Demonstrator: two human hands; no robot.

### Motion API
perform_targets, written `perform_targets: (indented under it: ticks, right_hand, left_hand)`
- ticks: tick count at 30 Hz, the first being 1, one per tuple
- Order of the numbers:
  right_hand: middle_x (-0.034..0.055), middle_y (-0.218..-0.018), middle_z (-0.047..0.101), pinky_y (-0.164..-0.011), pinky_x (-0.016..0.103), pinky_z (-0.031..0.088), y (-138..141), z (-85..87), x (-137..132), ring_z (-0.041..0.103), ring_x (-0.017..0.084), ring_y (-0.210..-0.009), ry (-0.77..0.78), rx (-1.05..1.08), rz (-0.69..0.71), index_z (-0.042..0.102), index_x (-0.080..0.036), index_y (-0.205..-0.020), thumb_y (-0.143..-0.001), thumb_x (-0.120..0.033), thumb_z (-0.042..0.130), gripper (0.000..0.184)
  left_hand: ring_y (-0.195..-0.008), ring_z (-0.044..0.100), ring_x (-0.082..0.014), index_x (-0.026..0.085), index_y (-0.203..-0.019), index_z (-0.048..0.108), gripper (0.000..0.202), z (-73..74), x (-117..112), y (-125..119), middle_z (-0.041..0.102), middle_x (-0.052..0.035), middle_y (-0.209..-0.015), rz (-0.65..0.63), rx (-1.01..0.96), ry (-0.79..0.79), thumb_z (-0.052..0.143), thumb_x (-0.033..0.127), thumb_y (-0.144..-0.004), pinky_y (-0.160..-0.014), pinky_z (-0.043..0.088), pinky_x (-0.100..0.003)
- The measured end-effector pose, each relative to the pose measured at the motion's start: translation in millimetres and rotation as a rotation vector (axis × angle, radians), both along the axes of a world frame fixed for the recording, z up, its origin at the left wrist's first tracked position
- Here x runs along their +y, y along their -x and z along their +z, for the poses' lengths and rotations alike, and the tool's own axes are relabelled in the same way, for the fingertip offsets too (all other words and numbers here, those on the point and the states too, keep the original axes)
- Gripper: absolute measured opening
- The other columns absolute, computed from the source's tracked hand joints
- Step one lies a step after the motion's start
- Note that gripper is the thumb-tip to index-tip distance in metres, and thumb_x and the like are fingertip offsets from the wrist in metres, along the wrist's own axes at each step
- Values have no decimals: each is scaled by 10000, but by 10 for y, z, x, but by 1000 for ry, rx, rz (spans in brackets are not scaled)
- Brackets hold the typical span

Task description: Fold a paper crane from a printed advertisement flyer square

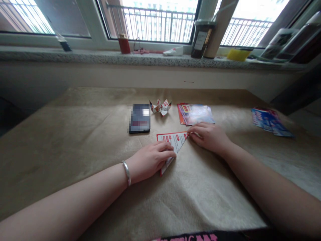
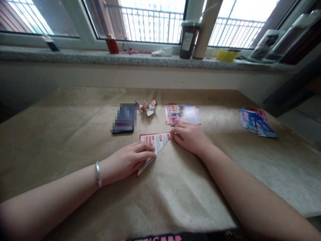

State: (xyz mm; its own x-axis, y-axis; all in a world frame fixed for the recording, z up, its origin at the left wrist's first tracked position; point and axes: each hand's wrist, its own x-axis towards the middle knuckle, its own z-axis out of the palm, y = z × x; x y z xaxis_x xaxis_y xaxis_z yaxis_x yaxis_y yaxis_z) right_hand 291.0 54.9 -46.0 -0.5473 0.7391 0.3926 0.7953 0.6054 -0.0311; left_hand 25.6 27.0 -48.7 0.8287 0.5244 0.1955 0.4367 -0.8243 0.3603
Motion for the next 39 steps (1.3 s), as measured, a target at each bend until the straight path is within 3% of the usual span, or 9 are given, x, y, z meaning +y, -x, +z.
perform_targets:
  ticks: [3, 7, 11, 16, 21, 28, 33, 39]
  right_hand:
    - [57, -1055, 678, -893, 326, 471, 115, 9, -58, 609, 167, -987, 146, 82, 275, 662, -203, -991, -848, -236, 548, 186]
    - [56, -1135, 652, -910, 348, 486, 203, -3, -100, 582, 169, -1071, 258, 130, 382, 663, -225, -1006, -842, -186, 551, 202]
    - [47, -1142, 654, -905, 353, 493, 196, -24, -93, 592, 172, -1066, 241, 96, 388, 673, -235, -999, -856, -202, 542, 197]
    - [46, -1121, 664, -868, 346, 501, 206, 31, -138, 608, 183, -1020, 138, -12, 335, 681, -244, -1006, -879, -242, 518, 206]
    - [60, -1036, 680, -762, 316, 500, 242, 95, -207, 607, 184, -874, 60, -121, 265, 682, -202, -970, -894, -274, 487, 221]
    - [48, -916, 675, -717, 304, 466, 350, 154, -286, 563, 181, -822, 78, -139, 223, 655, -192, -844, -883, -246, 480, 187]
    - [44, -927, 672, -738, 297, 454, 412, 94, -283, 562, 173, -852, 101, -63, 290, 668, -222, -952, -892, -198, 454, 223]
    - [42, -905, 668, -700, 288, 445, 438, 36, -242, 548, 172, -815, 81, -7, 288, 681, -222, -911, -880, -196, 472, 212]
  left_hand:
    - [-1038, 538, -184, 216, -1089, 620, 285, 5, 11, -3, 581, -66, -1139, 5, -20, 19, 426, 134, -896, -923, 455, -355]
    - [-1027, 536, -168, 216, -1069, 625, 281, 6, 26, 3, 584, -60, -1134, 2, -59, 58, 423, 128, -894, -915, 451, -326]
    - [-1042, 528, -169, 208, -1047, 623, 252, 64, 21, 29, 595, -63, -1121, -55, -77, 76, 403, 201, -924, -938, 429, -330]
    - [-1177, 466, -249, 230, -1035, 617, 284, 164, -21, 68, 604, -53, -1146, -106, -38, 28, 598, 396, -805, -1082, 265, -485]
    - [-1164, 486, -203, 231, -987, 623, 175, 151, -27, 79, 640, -8, -1097, -11, -8, -115, 504, 220, -858, -1120, 193, -487]
    - [-1171, 489, -187, 238, -990, 639, 242, 127, 76, 136, 660, 8, -1076, 93, 15, -301, 427, 147, -915, -1103, 221, -470]
    - [-1080, 525, -175, 231, -1027, 626, 223, 136, 112, 109, 662, -3, -1062, 21, 40, -328, 444, 163, -917, -1048, 305, -420]
    - [-1108, 463, -233, 200, -1118, 579, 264, 94, 86, 48, 626, -32, -1097, 6, 87, -356, 437, 163, -899, -1004, 364, -412]
